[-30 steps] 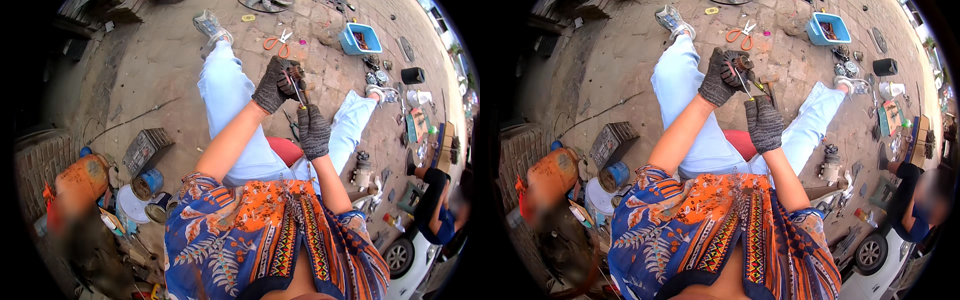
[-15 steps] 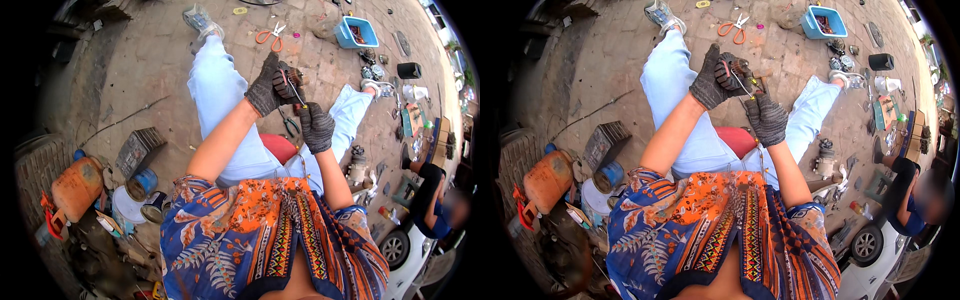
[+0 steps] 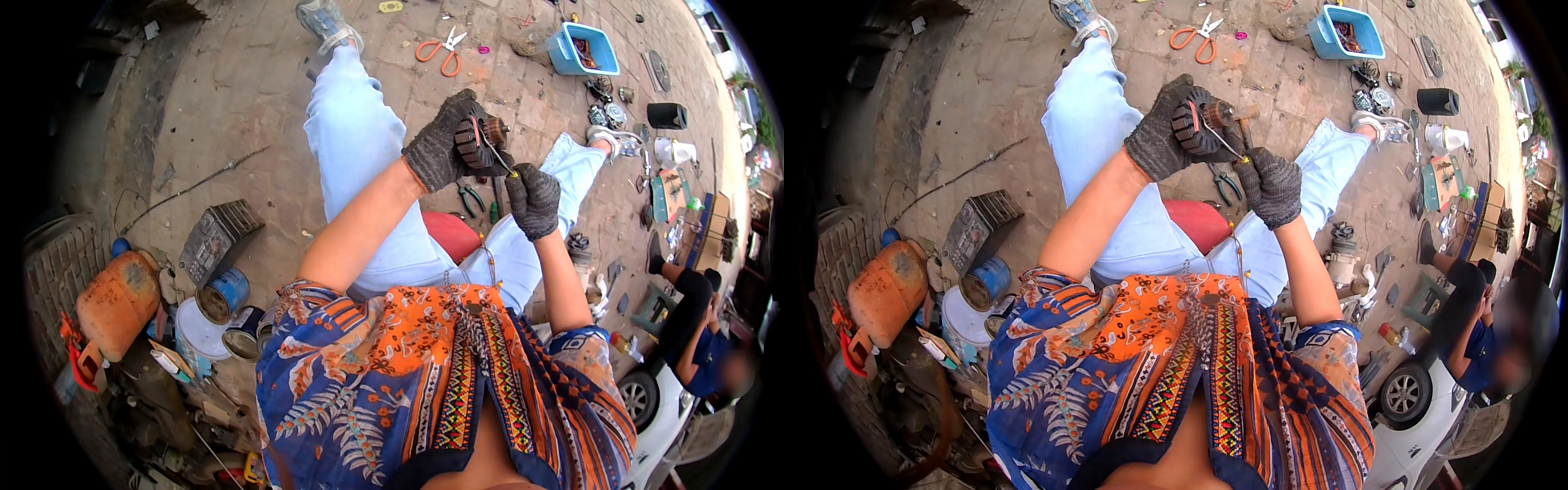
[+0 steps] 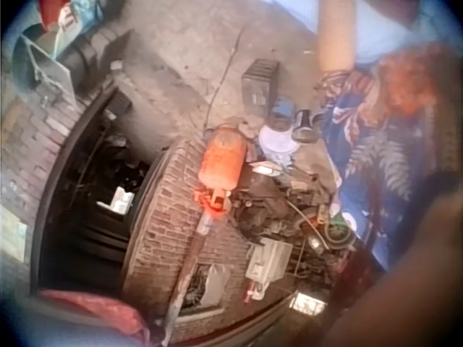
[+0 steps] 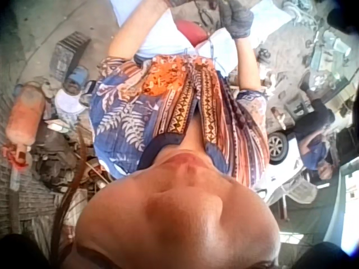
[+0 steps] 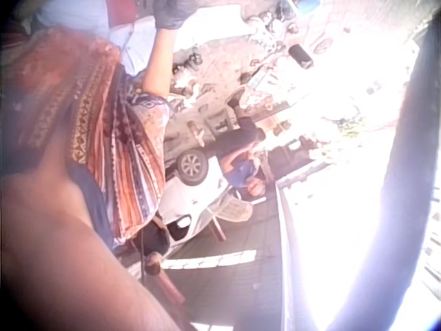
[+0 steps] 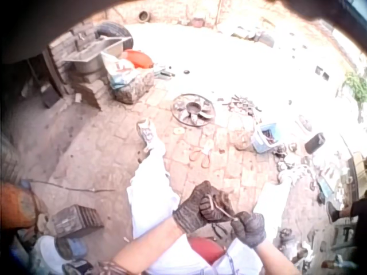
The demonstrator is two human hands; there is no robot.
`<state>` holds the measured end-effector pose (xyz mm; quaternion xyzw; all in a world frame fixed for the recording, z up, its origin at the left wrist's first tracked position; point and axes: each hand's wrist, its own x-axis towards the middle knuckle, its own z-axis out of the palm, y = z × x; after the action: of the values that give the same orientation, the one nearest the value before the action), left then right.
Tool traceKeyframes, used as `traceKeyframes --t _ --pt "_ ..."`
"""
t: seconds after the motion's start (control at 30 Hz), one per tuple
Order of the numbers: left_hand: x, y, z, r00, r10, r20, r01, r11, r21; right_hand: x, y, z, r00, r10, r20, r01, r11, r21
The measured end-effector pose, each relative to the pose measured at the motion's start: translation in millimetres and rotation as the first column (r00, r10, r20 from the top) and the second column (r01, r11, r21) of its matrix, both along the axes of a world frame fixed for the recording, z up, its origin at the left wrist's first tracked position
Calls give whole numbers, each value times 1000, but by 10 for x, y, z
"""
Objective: The person sits on the ground and uses a screwdriver to adjust a motor stator, then picks up a coil of copper wire and wraps it around the stator slots. The person continues to wind the wire and uses the screwdriver to tuck the wire into the slots.
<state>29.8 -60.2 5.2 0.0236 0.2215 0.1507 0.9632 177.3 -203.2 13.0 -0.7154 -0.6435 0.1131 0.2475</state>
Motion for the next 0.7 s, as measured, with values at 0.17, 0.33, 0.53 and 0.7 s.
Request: traceKeyframes --t 0.17,0.33,0.53,0.7 --pt "84 1 -321 983 180 40 -184 946 268 -188 -18 18 992 -127 -10 127 992 -20" --pt "124 -52 -21 941 240 -237 -185 955 232 -358 41 228 991 -131 -42 134 988 73" --pt "17 82 -314 812 78 578 -115 993 27 -290 -92 189 897 -268 -351 274 961 -33" --pt "-46 30 -458 923 90 373 -50 992 -116 -427 -231 182 832 -310 -461 287 950 -120"
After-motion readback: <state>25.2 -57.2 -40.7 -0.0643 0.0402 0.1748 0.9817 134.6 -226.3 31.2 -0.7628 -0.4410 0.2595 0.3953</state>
